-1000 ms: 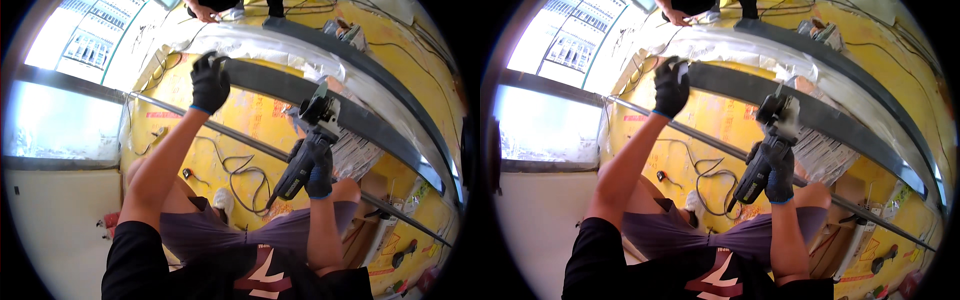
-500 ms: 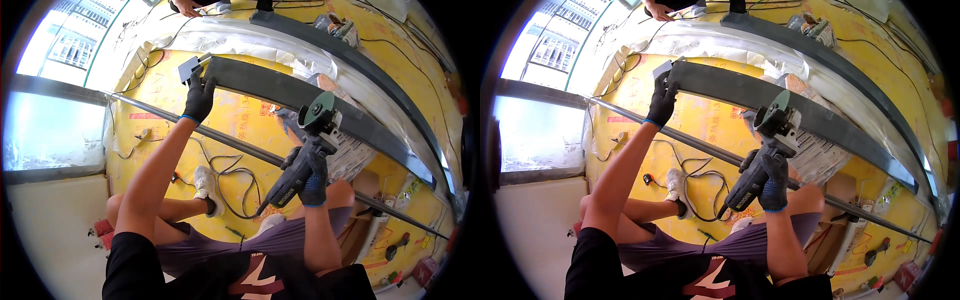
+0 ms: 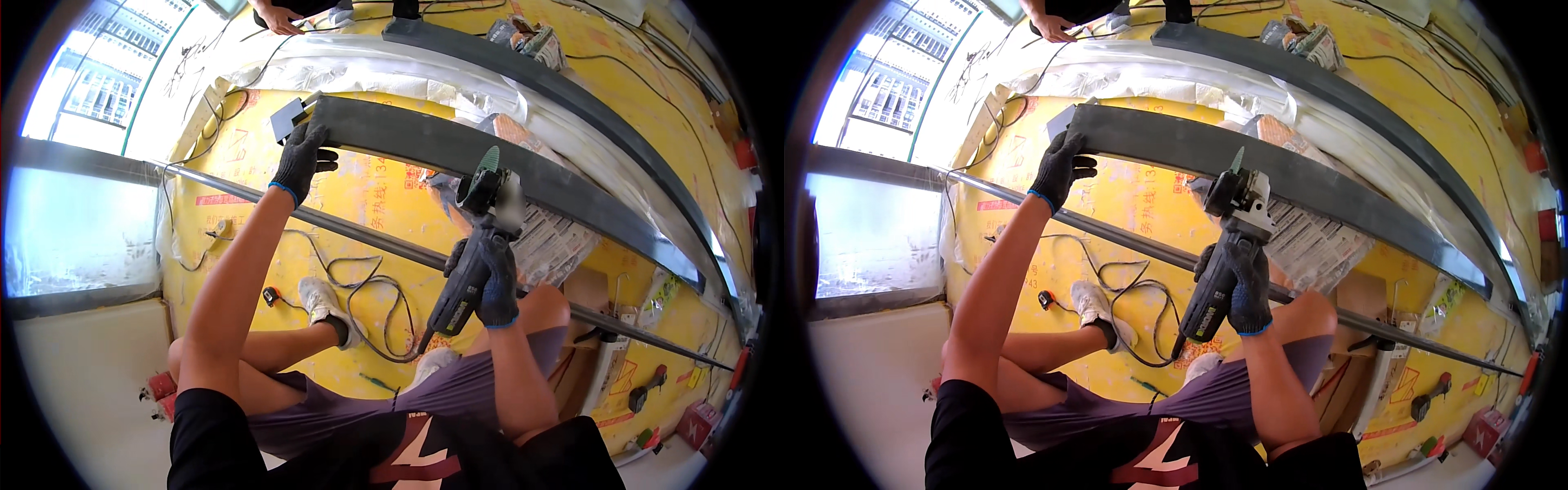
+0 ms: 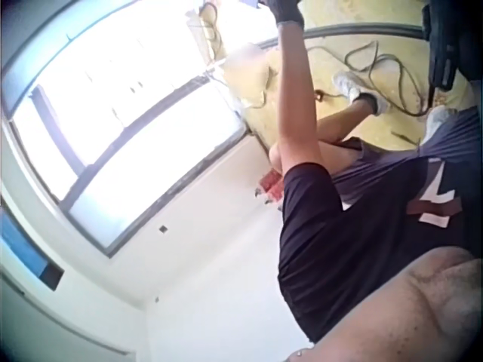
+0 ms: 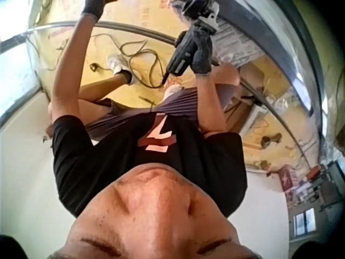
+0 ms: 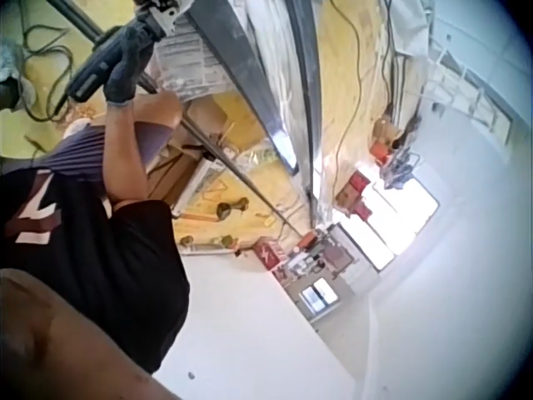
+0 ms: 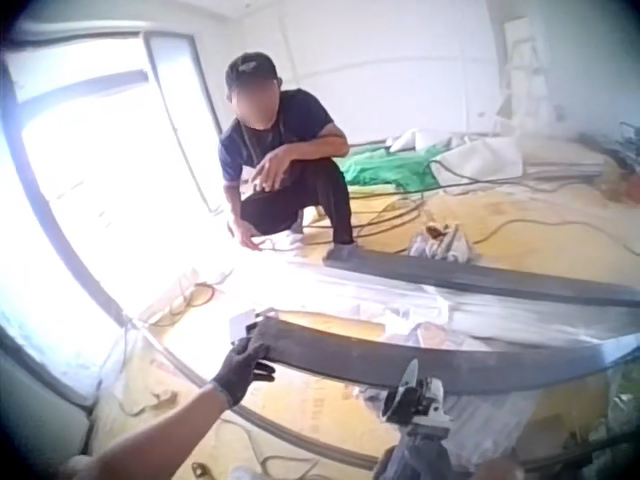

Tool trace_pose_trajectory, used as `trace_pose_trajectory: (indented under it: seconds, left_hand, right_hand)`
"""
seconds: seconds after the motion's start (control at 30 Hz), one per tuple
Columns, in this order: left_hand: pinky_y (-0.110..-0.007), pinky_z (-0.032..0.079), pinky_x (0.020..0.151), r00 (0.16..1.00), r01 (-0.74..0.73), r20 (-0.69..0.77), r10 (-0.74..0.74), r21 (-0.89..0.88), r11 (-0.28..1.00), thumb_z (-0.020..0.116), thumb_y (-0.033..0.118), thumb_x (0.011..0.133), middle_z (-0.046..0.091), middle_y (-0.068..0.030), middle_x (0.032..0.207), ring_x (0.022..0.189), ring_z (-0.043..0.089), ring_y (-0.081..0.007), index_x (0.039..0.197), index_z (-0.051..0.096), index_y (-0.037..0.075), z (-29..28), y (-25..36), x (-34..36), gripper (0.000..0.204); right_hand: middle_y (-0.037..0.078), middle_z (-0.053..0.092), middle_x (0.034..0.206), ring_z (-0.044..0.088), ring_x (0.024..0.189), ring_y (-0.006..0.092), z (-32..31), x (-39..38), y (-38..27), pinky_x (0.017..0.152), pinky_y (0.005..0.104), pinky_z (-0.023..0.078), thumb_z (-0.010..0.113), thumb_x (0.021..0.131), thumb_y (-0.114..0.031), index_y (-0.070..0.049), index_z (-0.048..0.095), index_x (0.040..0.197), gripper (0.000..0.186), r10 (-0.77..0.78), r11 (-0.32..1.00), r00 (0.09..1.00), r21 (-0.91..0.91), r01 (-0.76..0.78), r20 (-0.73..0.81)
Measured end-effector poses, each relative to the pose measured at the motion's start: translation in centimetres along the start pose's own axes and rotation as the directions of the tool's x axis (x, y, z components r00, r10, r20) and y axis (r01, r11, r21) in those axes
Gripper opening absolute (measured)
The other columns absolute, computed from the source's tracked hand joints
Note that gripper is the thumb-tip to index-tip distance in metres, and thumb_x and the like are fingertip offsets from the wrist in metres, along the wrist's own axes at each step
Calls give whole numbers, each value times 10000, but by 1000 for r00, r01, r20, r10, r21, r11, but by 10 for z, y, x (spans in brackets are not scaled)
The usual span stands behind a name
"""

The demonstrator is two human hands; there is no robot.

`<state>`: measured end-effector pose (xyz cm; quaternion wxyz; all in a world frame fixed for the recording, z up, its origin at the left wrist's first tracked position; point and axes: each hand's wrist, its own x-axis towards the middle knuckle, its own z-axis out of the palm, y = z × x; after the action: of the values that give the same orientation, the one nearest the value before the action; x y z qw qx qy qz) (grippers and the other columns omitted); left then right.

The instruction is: Measuring and cutting metal trim pieces with an angle grinder and installing end caps.

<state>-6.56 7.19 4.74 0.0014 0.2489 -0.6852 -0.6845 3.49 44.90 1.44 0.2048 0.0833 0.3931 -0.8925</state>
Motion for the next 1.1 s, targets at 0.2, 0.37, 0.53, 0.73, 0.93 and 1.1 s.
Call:
trace_pose_trajectory:
  seconds: [0.2, 0.37, 0.53, 0.73, 0.93, 1.1]
  left_hand:
    - [-374, 619, 738, 999, -43, 17, 42, 90, 995, 623, 375, 1054, 684, -90, 1095, 827, 700, -204, 1376, 576, 106, -3, -1, 0, 422]
    - [-432, 585, 838, 995, -94, 9, 99, 406, 909, 644, 373, 1039, 668, -129, 1152, 1030, 679, -276, 1504, 484, 124, -1, 9, -3, 551]
    - [-551, 381, 1101, 624, -394, 287, 727, 919, -24, 671, 231, 948, 560, -220, 1330, 1293, 500, -417, 1527, 491, 183, 15, 29, -18, 607]
    - [-550, 397, 1007, 411, -765, 665, 624, 624, -161, 649, 74, 765, 542, -169, 1211, 1153, 509, -396, 1441, 606, 197, 102, 18, -55, 688]
    - [-578, 375, 1045, 537, -702, 654, 533, 697, -147, 661, 114, 762, 533, -194, 1252, 1189, 495, -413, 1419, 608, 219, 114, 22, -48, 667]
    - [-596, 370, 1106, 559, -723, 737, 381, 658, -212, 715, 225, 814, 508, -224, 1371, 1303, 463, -438, 1477, 536, 163, 102, 27, -27, 689]
  right_hand:
    - [151, 690, 918, 705, 784, 277, -12, -1, 4, 723, 401, 598, 671, 977, -400, -18, 606, 1141, 422, 21, 1000, 1000, 8, -21, 14]
    - [147, 691, 945, 718, 816, 279, -2, -3, 5, 749, 418, 621, 673, 990, -421, -15, 602, 1201, 462, 79, 991, 997, 115, -75, -28]
    - [146, 688, 1006, 722, 822, 292, -9, -3, 3, 745, 437, 630, 670, 998, -389, -21, 575, 1275, 470, 85, 993, 996, 74, -87, 31]
    - [157, 687, 1010, 725, 814, 298, -5, -7, 1, 729, 437, 632, 680, 987, -352, -10, 565, 1284, 468, 24, 998, 999, 58, -22, -42]
    - [168, 691, 995, 735, 803, 292, 5, -11, -4, 719, 432, 641, 712, 973, -313, -3, 560, 1286, 466, -7, 997, 999, 77, 11, -53]
    - [178, 687, 986, 723, 779, 304, 17, -20, -7, 708, 435, 630, 699, 971, -347, 35, 583, 1223, 472, -15, 999, 992, 46, 21, -128]
